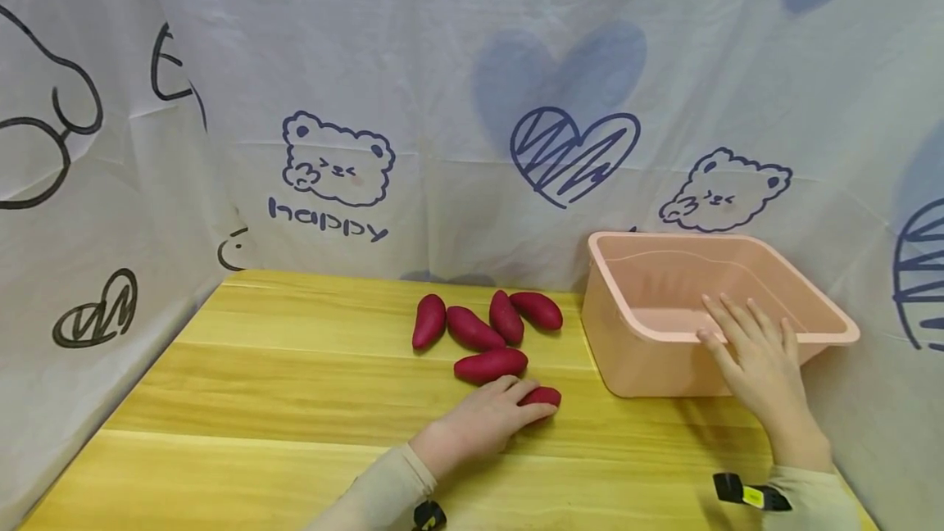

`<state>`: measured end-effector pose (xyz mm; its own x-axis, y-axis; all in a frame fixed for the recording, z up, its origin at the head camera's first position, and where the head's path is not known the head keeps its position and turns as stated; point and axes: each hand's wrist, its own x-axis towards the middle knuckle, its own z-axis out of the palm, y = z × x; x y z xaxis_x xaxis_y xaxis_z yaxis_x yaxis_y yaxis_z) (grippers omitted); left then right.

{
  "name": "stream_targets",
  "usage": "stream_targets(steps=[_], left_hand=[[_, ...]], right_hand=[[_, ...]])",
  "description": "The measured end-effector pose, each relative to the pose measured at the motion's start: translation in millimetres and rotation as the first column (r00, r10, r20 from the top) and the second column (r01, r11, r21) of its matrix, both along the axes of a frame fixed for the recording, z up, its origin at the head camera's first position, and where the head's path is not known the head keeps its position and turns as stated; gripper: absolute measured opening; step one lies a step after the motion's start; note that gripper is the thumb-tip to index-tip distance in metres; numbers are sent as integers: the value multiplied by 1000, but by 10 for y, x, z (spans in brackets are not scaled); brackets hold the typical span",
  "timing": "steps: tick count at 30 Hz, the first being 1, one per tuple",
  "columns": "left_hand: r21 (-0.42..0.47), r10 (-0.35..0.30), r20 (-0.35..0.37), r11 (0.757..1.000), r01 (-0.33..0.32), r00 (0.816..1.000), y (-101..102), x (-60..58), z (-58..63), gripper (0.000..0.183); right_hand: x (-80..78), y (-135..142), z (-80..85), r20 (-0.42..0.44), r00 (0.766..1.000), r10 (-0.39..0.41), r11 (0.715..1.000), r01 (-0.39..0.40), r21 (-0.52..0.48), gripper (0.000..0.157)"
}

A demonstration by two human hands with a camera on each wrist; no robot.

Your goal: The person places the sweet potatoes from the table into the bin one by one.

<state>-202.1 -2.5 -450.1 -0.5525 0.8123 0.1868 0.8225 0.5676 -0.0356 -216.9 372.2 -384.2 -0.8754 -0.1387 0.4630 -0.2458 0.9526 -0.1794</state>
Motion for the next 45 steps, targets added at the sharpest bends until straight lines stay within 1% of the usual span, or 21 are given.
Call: stream_targets(steps=[6,10,13,16,23,30,38,45], left_hand=[[42,-11,-22,999,11,1000,-2,-10,31,54],[60,5,-28,998,-3,1000,-14,-33,47,58],[54,20,-30,998,-19,999,-36,-51,64,61],[57,25,-40,998,-23,999,-60,-61,99,61],[94,43,-71,995,-37,997,-92,-81,185,59],[94,66,-47,994,-61,997,-111,-92,246,65],[112,94,-66,990,-86,993,-89,-112,350,63],[141,81,-76,988,-70,994,-54,-154,408,63]], right_hand=[[-1,13,12,1,1000,-3,1000,3,3,55],[1,18,10,0,1000,0,1000,0,3,55],[-1,14,6,-1,1000,4,1000,-4,2,54],[-1,5,11,0,1000,5,1000,-5,5,54],[-5,-6,37,12,1000,-5,1000,5,5,55],[-11,6,9,-2,1000,-1,1000,1,0,54],[7,8,5,-3,1000,-5,1000,5,-15,54],[-5,7,29,7,1000,-6,1000,6,-4,55]])
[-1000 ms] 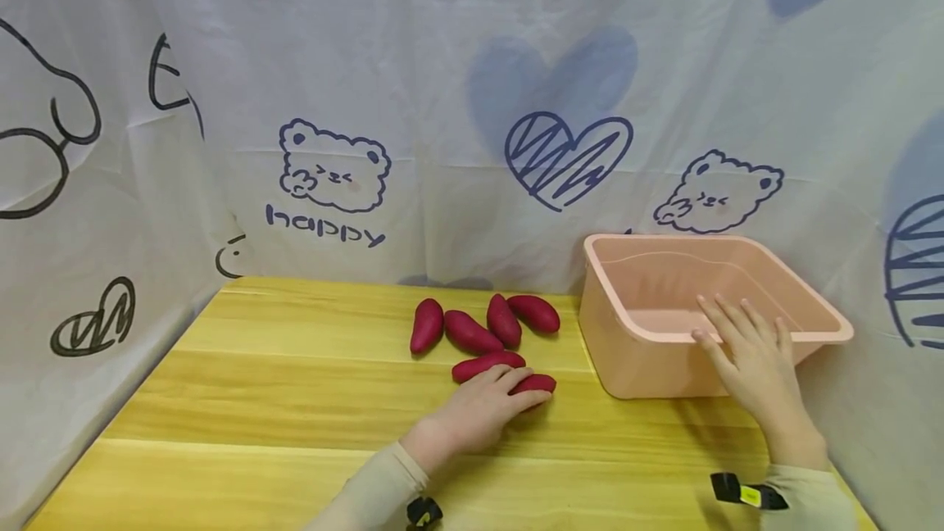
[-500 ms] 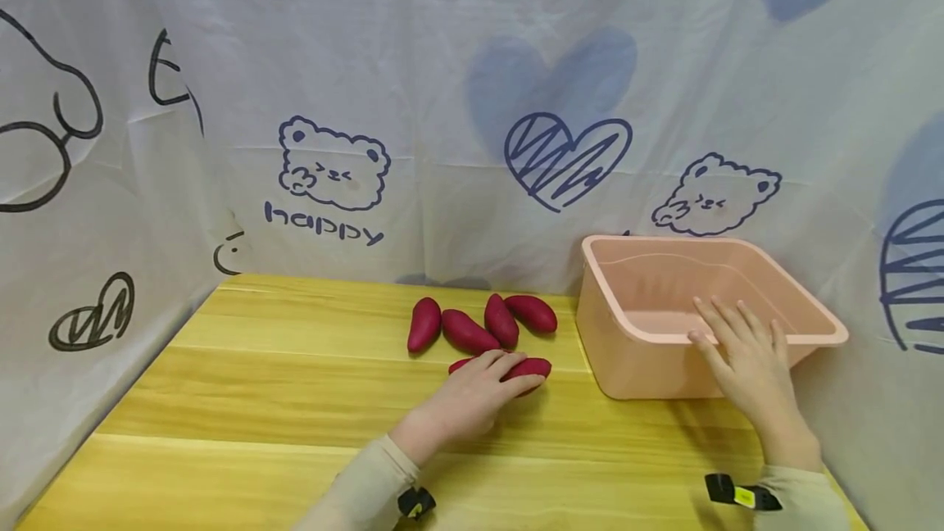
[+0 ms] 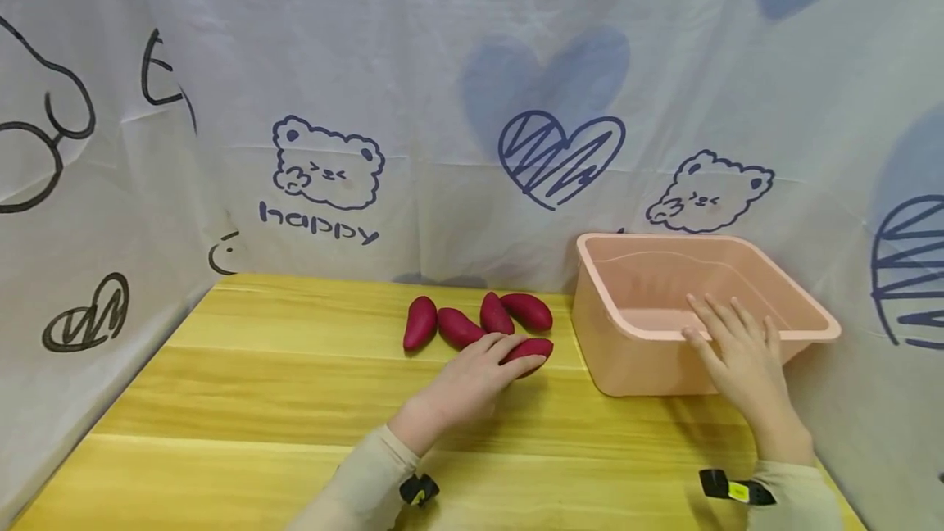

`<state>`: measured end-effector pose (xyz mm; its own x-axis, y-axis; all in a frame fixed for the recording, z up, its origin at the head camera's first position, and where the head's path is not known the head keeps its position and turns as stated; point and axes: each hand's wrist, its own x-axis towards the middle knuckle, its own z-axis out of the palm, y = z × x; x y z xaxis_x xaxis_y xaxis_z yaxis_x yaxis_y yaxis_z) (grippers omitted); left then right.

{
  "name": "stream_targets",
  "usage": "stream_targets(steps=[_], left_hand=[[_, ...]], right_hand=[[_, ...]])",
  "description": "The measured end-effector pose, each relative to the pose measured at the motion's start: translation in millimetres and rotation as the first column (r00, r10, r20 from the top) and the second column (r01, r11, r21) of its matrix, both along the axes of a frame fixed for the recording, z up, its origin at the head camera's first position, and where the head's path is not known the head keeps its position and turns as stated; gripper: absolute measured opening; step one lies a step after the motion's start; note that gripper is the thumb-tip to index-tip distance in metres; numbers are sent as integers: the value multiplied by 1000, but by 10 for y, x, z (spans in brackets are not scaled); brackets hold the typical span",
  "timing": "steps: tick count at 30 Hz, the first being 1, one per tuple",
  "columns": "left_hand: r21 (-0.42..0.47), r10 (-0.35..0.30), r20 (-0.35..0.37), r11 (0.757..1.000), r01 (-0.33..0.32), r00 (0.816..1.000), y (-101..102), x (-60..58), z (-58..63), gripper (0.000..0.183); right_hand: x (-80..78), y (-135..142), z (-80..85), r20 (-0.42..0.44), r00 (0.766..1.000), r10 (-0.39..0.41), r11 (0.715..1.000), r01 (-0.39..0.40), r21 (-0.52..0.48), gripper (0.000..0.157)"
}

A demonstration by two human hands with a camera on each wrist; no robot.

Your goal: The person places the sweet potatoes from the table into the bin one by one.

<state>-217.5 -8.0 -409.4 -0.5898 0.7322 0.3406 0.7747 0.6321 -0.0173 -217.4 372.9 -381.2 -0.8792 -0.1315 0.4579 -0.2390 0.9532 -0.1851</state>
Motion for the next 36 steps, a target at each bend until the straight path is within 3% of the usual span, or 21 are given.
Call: stream_targets(steps=[7,18,36], left_hand=[[41,10,-1,999,-10,1000,54,-70,80,54],[46,-5,2,999,5,1000,204,-176,258,63],[79,-2,-22,997,4,1000,457,-222,558,65]], right_hand=[[-5,4,-9,10,1000,-1,1000,1,-5,55],[0,5,17,19,1000,3,1000,-2,-4,55],[12,-11,20,21,1000,-2,1000,2,1,56]])
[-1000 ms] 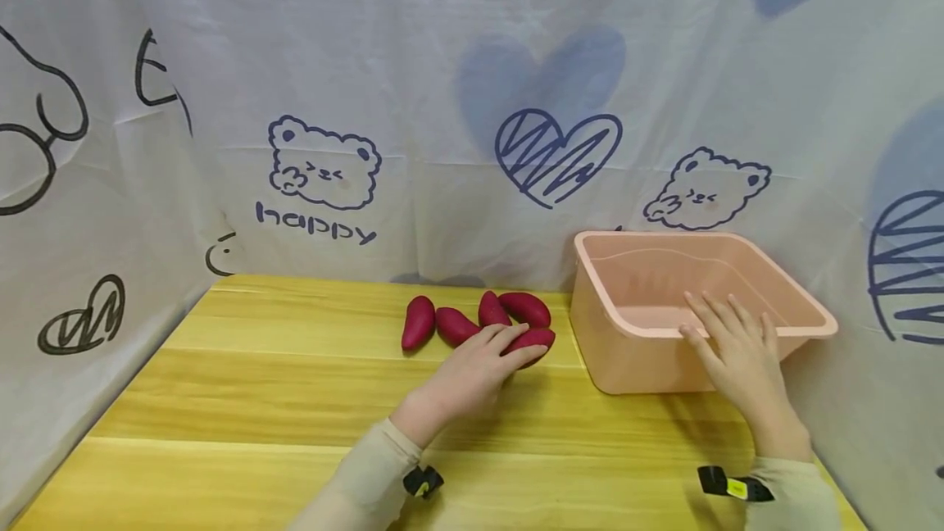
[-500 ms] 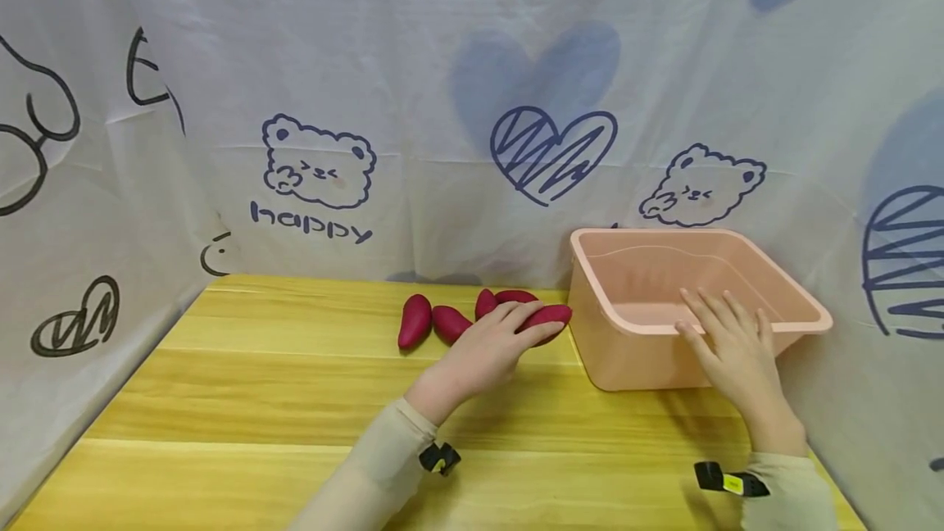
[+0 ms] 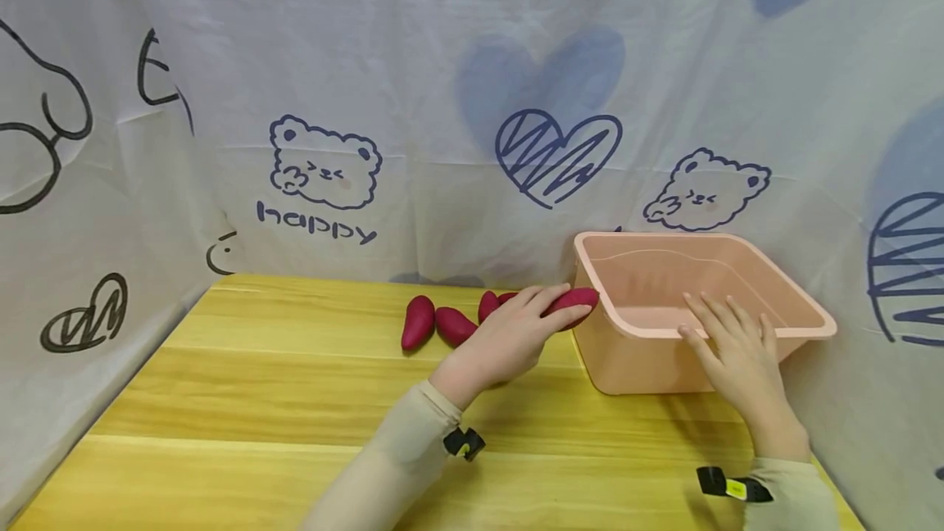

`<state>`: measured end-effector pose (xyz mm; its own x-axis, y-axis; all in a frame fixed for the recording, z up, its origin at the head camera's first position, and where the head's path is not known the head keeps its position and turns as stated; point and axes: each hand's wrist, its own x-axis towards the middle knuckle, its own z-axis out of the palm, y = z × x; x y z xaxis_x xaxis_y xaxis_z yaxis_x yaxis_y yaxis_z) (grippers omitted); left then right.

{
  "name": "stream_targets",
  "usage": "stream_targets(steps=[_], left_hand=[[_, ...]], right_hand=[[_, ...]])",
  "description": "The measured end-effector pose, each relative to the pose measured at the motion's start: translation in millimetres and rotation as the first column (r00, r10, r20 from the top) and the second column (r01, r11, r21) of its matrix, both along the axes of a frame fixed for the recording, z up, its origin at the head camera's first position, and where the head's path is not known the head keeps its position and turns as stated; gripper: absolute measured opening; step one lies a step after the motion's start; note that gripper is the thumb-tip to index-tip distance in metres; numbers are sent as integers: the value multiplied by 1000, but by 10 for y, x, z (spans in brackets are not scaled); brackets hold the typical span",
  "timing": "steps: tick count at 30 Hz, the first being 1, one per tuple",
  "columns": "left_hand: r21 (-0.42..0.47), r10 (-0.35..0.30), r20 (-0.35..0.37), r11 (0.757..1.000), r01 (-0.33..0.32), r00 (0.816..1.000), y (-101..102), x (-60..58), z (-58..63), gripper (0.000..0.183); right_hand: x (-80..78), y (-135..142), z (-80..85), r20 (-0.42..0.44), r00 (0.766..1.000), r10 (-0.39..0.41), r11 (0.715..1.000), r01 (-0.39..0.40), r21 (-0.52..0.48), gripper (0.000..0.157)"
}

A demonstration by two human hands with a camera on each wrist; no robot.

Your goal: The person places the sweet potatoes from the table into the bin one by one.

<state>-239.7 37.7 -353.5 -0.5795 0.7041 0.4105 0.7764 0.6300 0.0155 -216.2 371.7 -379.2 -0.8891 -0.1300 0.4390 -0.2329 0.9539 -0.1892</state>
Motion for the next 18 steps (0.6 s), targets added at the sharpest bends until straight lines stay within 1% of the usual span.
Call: stream_targets(steps=[5,10,13,16,18], left_hand=[[-4,-6,-9,1000,6,1000,84,-61,70,65],[-29,7,18,1000,-6,1000,160,-133,106,64],[-27,5,25,1000,-4,1000,190,-171,118,64],[-23,-4,20,1000,4,1000,222,-216,130,65],[-25,-12,5,1000,12,1000,250,-249,144,65]], right_hand=[[4,6,4,-1,1000,1,1000,-1,0,55],[-3,9,2,-3,1000,2,1000,-2,-1,56],[-8,10,-3,-7,1000,1,1000,-1,-2,55],[-9,10,-5,-11,1000,2,1000,-2,-4,55],[-11,10,-6,-12,1000,3,1000,-3,-3,55]])
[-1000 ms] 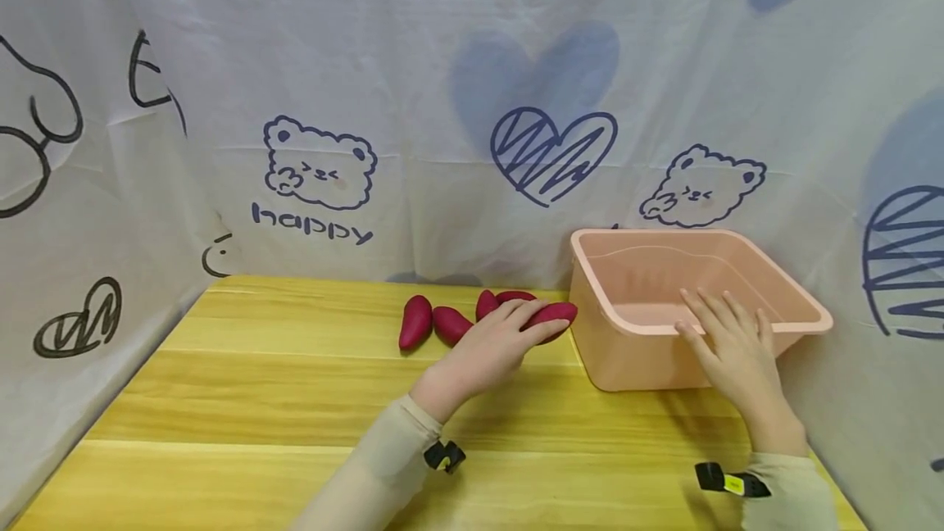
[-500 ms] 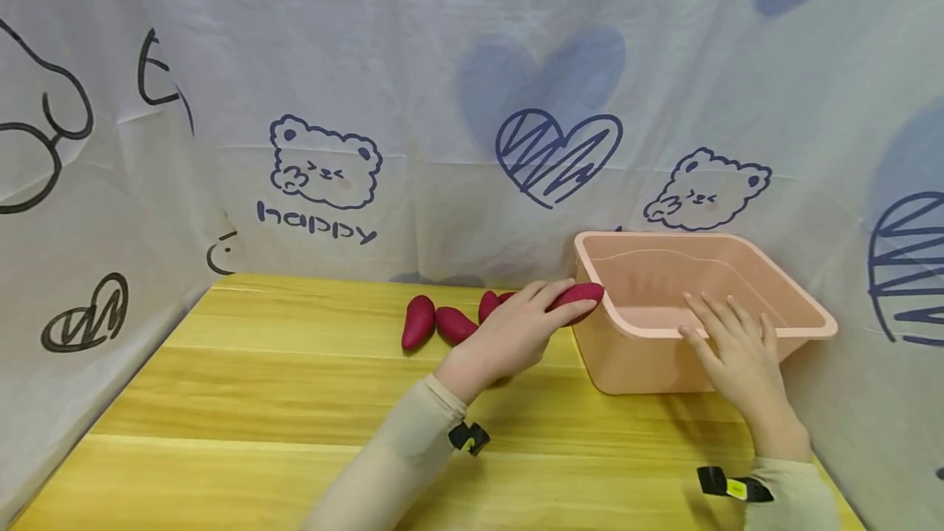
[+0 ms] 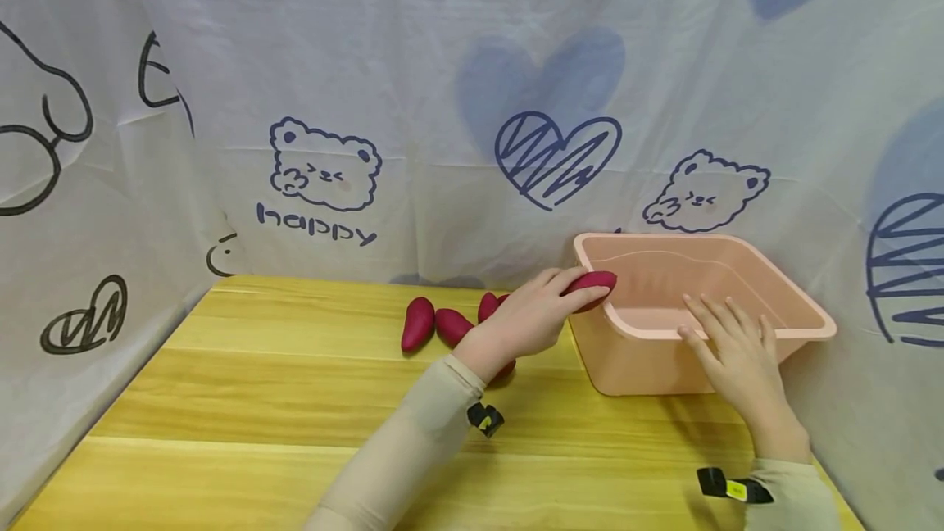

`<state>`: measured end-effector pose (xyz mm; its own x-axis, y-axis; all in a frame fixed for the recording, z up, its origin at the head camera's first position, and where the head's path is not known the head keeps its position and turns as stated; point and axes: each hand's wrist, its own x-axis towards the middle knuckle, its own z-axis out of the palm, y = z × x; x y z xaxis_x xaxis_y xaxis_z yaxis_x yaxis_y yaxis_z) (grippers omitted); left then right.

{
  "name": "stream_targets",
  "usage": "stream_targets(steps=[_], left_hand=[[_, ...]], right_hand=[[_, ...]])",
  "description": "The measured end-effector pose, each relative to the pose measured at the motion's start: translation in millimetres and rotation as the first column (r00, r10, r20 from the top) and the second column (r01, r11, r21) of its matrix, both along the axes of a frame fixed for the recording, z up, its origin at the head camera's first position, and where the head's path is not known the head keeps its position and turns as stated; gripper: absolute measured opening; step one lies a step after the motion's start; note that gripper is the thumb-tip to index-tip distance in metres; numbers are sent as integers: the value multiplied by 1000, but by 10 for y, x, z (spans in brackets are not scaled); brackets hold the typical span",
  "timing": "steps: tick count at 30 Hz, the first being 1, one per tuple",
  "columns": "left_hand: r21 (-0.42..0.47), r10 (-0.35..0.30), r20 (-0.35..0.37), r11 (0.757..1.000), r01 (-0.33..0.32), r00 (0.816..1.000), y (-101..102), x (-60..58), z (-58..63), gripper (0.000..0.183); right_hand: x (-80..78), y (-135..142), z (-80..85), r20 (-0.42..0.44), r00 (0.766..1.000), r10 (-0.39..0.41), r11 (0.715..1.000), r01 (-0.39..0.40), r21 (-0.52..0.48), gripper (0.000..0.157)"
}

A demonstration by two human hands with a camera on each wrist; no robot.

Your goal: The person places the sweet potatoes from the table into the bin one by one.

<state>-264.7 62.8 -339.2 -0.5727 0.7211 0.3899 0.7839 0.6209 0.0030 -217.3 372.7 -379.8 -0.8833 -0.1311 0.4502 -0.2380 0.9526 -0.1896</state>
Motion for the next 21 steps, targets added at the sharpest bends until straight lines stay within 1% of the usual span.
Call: stream_targets(steps=[3,5,8,13,21], left_hand=[[3,-21,-29,1000,21,999,50,-43,32,64],[6,-37,-63,999,37,997,87,-70,53,62],[9,-46,-80,999,46,996,145,-95,94,57],[-4,-36,-71,999,36,997,248,-118,161,52],[-1,-40,-39,999,40,998,398,-176,220,53]], right_hand=[[-1,5,-9,4,1000,-3,1000,3,2,55],[-1,6,-14,5,1000,-7,1000,7,3,55],[-5,7,-30,10,1000,-10,1000,10,6,56],[-5,2,-30,8,1000,-10,1000,10,8,56],[-2,-2,-9,6,1000,-7,1000,7,-6,55]])
